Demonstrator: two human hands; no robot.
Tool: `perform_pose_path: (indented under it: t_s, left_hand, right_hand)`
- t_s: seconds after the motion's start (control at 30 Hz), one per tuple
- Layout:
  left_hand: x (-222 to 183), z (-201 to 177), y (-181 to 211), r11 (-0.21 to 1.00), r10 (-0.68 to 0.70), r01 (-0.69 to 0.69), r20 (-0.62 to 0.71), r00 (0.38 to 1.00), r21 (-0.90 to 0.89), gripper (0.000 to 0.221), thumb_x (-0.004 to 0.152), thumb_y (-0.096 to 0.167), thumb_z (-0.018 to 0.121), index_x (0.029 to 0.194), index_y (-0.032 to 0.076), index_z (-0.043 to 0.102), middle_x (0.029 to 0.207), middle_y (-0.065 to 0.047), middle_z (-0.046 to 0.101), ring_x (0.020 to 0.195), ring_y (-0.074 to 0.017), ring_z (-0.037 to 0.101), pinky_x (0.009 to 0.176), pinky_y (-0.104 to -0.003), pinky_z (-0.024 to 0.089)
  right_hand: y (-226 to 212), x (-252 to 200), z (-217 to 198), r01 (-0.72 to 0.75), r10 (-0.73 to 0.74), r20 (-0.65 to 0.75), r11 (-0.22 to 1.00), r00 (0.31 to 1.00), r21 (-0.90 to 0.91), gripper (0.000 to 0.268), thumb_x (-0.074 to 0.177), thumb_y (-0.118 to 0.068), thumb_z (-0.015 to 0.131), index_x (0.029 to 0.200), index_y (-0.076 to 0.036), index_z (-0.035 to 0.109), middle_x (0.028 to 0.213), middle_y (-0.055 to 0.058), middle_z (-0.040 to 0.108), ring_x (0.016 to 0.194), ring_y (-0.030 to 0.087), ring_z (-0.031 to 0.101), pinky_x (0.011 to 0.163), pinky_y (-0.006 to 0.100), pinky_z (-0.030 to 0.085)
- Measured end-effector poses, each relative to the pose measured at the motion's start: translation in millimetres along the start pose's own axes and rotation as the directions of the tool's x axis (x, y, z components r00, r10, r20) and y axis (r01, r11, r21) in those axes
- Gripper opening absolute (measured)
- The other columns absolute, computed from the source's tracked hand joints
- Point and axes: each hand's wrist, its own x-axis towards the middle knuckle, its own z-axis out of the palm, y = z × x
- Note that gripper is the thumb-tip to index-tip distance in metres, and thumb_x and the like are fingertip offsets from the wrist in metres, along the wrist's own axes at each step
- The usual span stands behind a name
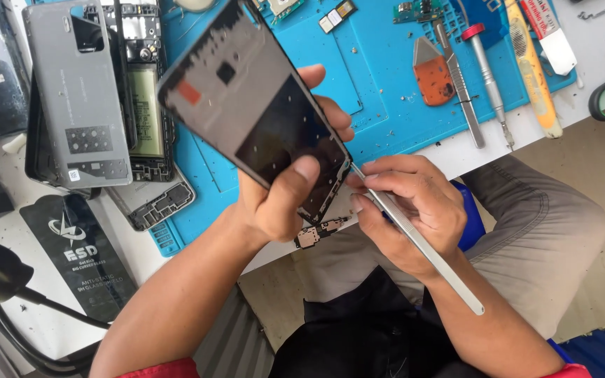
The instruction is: Using tweezers to work on internal phone components and unboxing a replacement screen.
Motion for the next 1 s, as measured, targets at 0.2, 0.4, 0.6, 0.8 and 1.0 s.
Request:
perform_pose_path:
  t_s: [0.2,0.4,0.6,0.8,1.0]
  left_hand:
    - [0,-1,4,0.974,-0.157,0.147,-0.049,0.986,-0.174,0.069,0.100,0.038,0.060,0.155,0.003,0.037,0.125,-0.011,0.066,0.114,-0.0253,0.068,0.103,-0.042,0.061]
    - [-1,-1,3,0.986,-0.134,0.128,-0.044,0.990,-0.105,0.069,0.102,0.041,0.060,0.155,0.003,0.037,0.126,-0.010,0.065,0.116,-0.0245,0.067,0.104,-0.042,0.064]
    - [-5,-4,-8,1.000,-0.002,0.003,0.020,1.000,-0.018,0.066,0.103,0.035,0.057,0.156,0.003,0.034,0.129,-0.011,0.064,0.117,-0.0265,0.067,0.104,-0.044,0.060]
    - [-9,-6,-8,0.999,-0.024,0.025,0.054,0.998,-0.022,0.070,0.103,0.040,0.060,0.159,0.006,0.033,0.133,-0.010,0.063,0.122,-0.0242,0.067,0.112,-0.043,0.061]
    - [-8,-8,-6,0.997,0.021,-0.029,0.106,0.994,0.070,0.069,0.103,0.041,0.057,0.158,0.006,0.034,0.132,-0.010,0.063,0.120,-0.0233,0.067,0.109,-0.042,0.059]
  right_hand:
    - [-5,-7,6,-0.090,0.104,-0.094,0.986,0.990,0.143,0.010,0.098,-0.004,0.066,0.102,0.000,0.058,0.104,0.021,0.065,0.080,0.031,0.080,0.071,0.032,0.069]
    - [-1,-7,4,-0.113,0.125,-0.058,0.977,0.990,0.183,0.010,0.099,-0.003,0.065,0.103,0.002,0.057,0.103,0.022,0.067,0.090,0.030,0.076,0.078,0.039,0.075]
    - [1,-5,3,-0.049,0.054,-0.055,0.995,0.997,0.088,0.010,0.099,-0.005,0.067,0.099,0.002,0.059,0.099,0.022,0.070,0.082,0.031,0.079,0.074,0.034,0.070]
    - [0,-4,1,-0.062,0.064,-0.016,0.994,0.998,0.094,0.010,0.100,-0.006,0.065,0.100,0.001,0.059,0.101,0.021,0.070,0.081,0.031,0.081,0.070,0.029,0.067]
    - [-3,0,1,-0.054,0.055,-0.010,0.996,0.998,0.064,0.010,0.101,-0.006,0.064,0.098,0.001,0.058,0.101,0.023,0.071,0.080,0.031,0.081,0.068,0.030,0.066]
